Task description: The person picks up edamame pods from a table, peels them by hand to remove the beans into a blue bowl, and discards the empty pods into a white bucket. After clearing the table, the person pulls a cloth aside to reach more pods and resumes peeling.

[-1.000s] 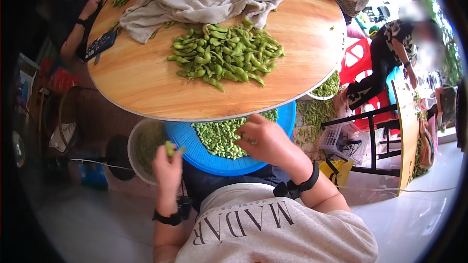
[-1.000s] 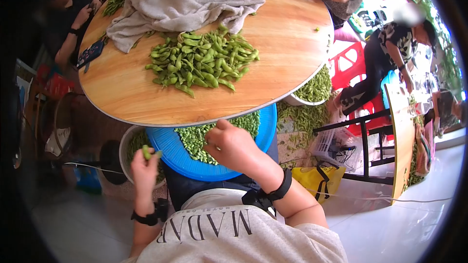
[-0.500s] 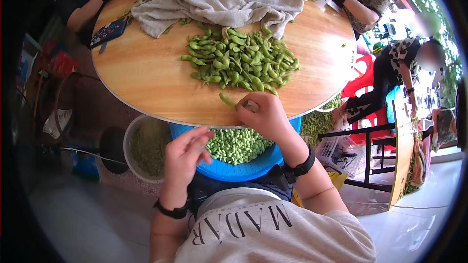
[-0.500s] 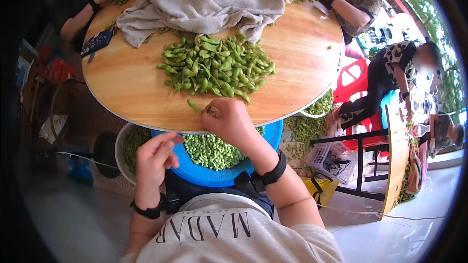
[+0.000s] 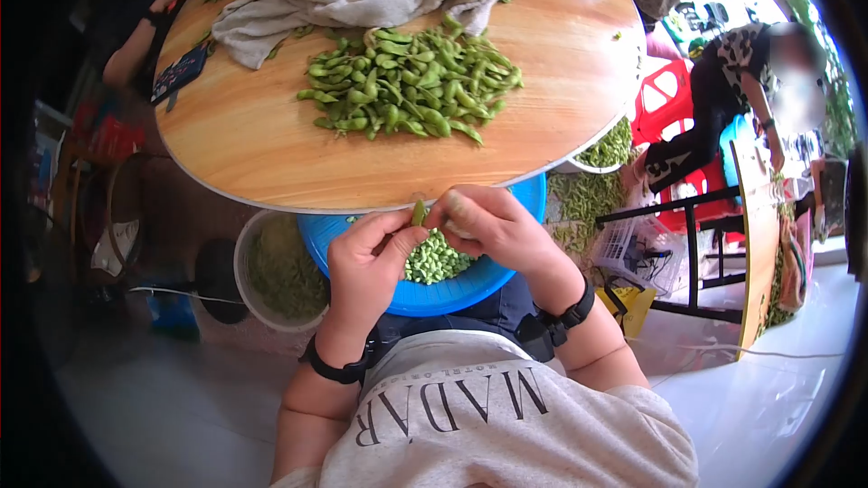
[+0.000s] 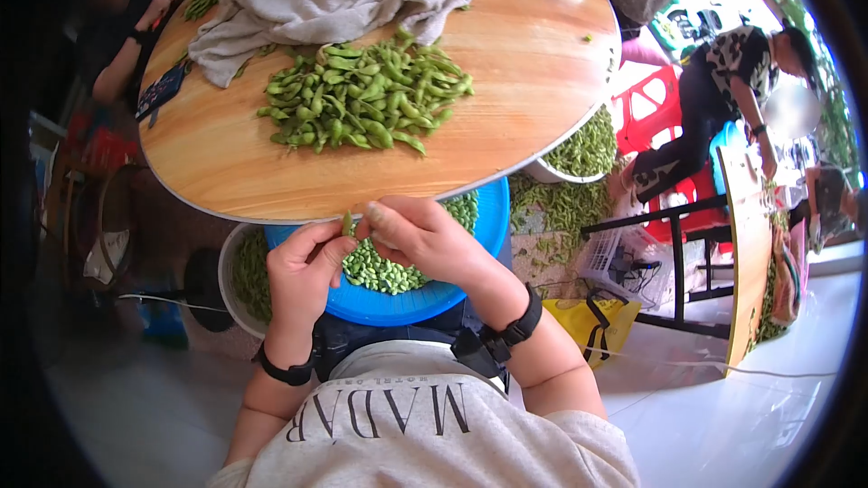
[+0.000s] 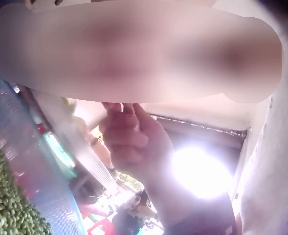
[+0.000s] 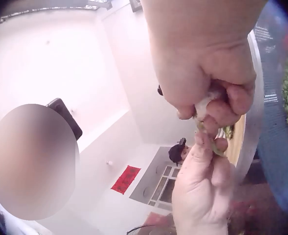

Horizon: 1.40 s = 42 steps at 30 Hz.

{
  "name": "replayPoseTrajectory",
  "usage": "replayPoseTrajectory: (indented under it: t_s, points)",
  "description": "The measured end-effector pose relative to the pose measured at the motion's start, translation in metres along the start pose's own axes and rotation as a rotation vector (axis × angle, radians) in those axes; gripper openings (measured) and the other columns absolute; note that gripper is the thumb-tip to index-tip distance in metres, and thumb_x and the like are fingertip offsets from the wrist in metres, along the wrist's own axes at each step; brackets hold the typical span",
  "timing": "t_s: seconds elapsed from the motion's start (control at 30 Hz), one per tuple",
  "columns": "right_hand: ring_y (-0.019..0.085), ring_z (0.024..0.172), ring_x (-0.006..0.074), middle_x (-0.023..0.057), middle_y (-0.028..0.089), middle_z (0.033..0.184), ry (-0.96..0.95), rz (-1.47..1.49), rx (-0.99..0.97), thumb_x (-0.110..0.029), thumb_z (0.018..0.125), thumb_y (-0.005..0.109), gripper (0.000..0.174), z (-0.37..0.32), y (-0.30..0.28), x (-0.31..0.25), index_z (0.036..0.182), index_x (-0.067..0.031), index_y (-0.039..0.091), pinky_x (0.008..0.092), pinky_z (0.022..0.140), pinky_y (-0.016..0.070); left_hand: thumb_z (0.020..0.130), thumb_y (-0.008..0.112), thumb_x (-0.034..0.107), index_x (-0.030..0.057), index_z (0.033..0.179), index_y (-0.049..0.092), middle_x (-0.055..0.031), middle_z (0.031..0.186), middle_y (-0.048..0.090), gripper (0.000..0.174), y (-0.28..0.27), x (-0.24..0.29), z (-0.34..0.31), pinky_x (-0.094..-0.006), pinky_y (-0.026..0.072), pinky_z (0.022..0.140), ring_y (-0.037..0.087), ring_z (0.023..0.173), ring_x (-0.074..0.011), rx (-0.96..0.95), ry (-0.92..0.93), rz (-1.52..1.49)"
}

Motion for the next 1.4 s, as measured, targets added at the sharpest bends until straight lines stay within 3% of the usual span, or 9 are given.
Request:
replayPoseTrajectory:
  t_s: [0.13, 0.57, 0.67, 0.77, 0.83, 0.93, 1.17, 1.27, 1.4]
  points:
    - [0.038, 0.05, 0.0041, -0.0024, 0.043, 0.058, 0.01, -0.04, -0.018, -0.036, 0.092, 0.042, 0.039, -0.004, 0.002, 0.0, 0.083, -0.0004, 0.056, 0.0191, 0.043, 0.0309, 0.073, 0.065, -0.001, -0.0025, 0.088, 0.062, -0.0119, 0.072, 0.059, 0.016, 0.011, 0.004, -0.004, -0.0271, 0.0447, 0.053, 0.059, 0.062, -0.0194, 0.026, 0.42, 0.36]
    - [0.041, 0.052, 0.0057, -0.0015, 0.046, 0.057, -0.044, -0.113, 0.141, -0.02, 0.09, 0.047, 0.025, -0.01, 0.008, 0.009, 0.078, -0.0001, 0.055, 0.0219, 0.046, 0.0346, 0.073, 0.061, -0.002, -0.0016, 0.084, 0.061, -0.0144, 0.07, 0.056, 0.011, 0.019, 0.008, -0.01, -0.0331, 0.0438, 0.054, 0.055, 0.062, -0.0302, 0.05, 0.486, 0.515]
    - [0.045, 0.051, 0.0107, 0.0036, 0.048, 0.055, -0.161, -0.263, 0.177, -0.018, 0.089, 0.05, 0.024, -0.009, 0.009, 0.014, 0.074, 0.0005, 0.053, 0.0261, 0.047, 0.0373, 0.077, 0.06, 0.001, -0.0015, 0.082, 0.061, -0.0071, 0.066, 0.057, 0.006, 0.021, -0.006, -0.007, -0.0275, 0.0414, 0.049, 0.053, 0.054, -0.0162, 0.067, 0.405, 0.282]
    - [0.047, 0.049, 0.0197, 0.0109, 0.049, 0.056, -0.26, -0.459, 0.209, -0.016, 0.087, 0.053, 0.023, -0.008, 0.009, 0.022, 0.072, 0.0005, 0.052, 0.0303, 0.047, 0.0389, 0.083, 0.055, 0.008, 0.001, 0.083, 0.06, -0.0027, 0.066, 0.057, 0.009, 0.02, -0.013, -0.01, -0.0208, 0.0334, 0.042, 0.045, 0.048, -0.0071, -0.044, -0.252, -0.292]
    - [0.049, 0.05, 0.0307, 0.0167, 0.049, 0.057, -0.289, -0.571, 0.209, -0.015, 0.085, 0.054, 0.022, -0.011, 0.009, 0.023, 0.07, 0.0001, 0.051, 0.0337, 0.046, 0.0396, 0.085, 0.054, 0.012, 0.0028, 0.082, 0.06, -0.0002, 0.065, 0.055, 0.012, 0.02, -0.019, -0.009, -0.0179, 0.0276, 0.039, 0.04, 0.044, -0.0043, -0.028, -0.303, -0.397]
    - [0.05, 0.051, 0.0323, 0.0159, 0.05, 0.057, -0.45, -0.676, 0.233, -0.015, 0.085, 0.054, 0.02, -0.012, 0.011, 0.029, 0.071, -0.0004, 0.052, 0.034, 0.046, 0.0394, 0.085, 0.053, 0.016, 0.0042, 0.082, 0.058, 0.0009, 0.063, 0.053, 0.013, 0.02, -0.034, -0.008, -0.0172, 0.0236, 0.037, 0.035, 0.042, -0.0031, -0.059, -0.401, -0.536]
    - [0.048, 0.055, 0.0132, 0.0086, 0.05, 0.058, -0.084, -0.294, 0.135, -0.024, 0.088, 0.051, 0.026, -0.029, 0.001, 0.05, 0.077, -0.0002, 0.056, 0.0307, 0.051, 0.0407, 0.083, 0.053, 0.009, 0.0023, 0.079, 0.056, -0.0003, 0.063, 0.05, 0.009, 0.016, -0.052, -0.01, -0.0177, 0.0248, 0.035, 0.04, 0.045, -0.0043, -0.124, -0.528, -0.558]
    - [0.052, 0.06, 0.0345, 0.0172, 0.054, 0.065, -0.252, -0.6, 0.205, -0.032, 0.079, 0.061, 0.034, -0.028, -0.015, 0.066, 0.075, 0.001, 0.056, 0.0385, 0.055, 0.0424, 0.083, 0.055, 0.008, -0.0004, 0.076, 0.056, -0.0012, 0.056, 0.049, 0.01, 0.023, -0.061, -0.015, -0.0182, 0.0253, 0.035, 0.039, 0.041, -0.0051, -0.077, -0.433, -0.215]
    - [0.057, 0.069, 0.0308, 0.0145, 0.056, 0.074, -0.376, -0.629, 0.218, -0.025, 0.077, 0.065, 0.029, -0.027, -0.016, 0.06, 0.085, 0.0013, 0.058, 0.0365, 0.06, 0.0448, 0.084, 0.053, 0.006, -0.0002, 0.074, 0.054, -0.0031, 0.057, 0.052, 0.012, 0.028, -0.064, -0.014, -0.0184, 0.0283, 0.036, 0.04, 0.041, -0.0057, -0.078, -0.376, -0.178]
Point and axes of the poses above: each hand's wrist, its own z-axis towards the middle knuckle, its own y-axis out of the palm, x = y × z, the point moved 1 cm from there along z, towards the middle knuckle
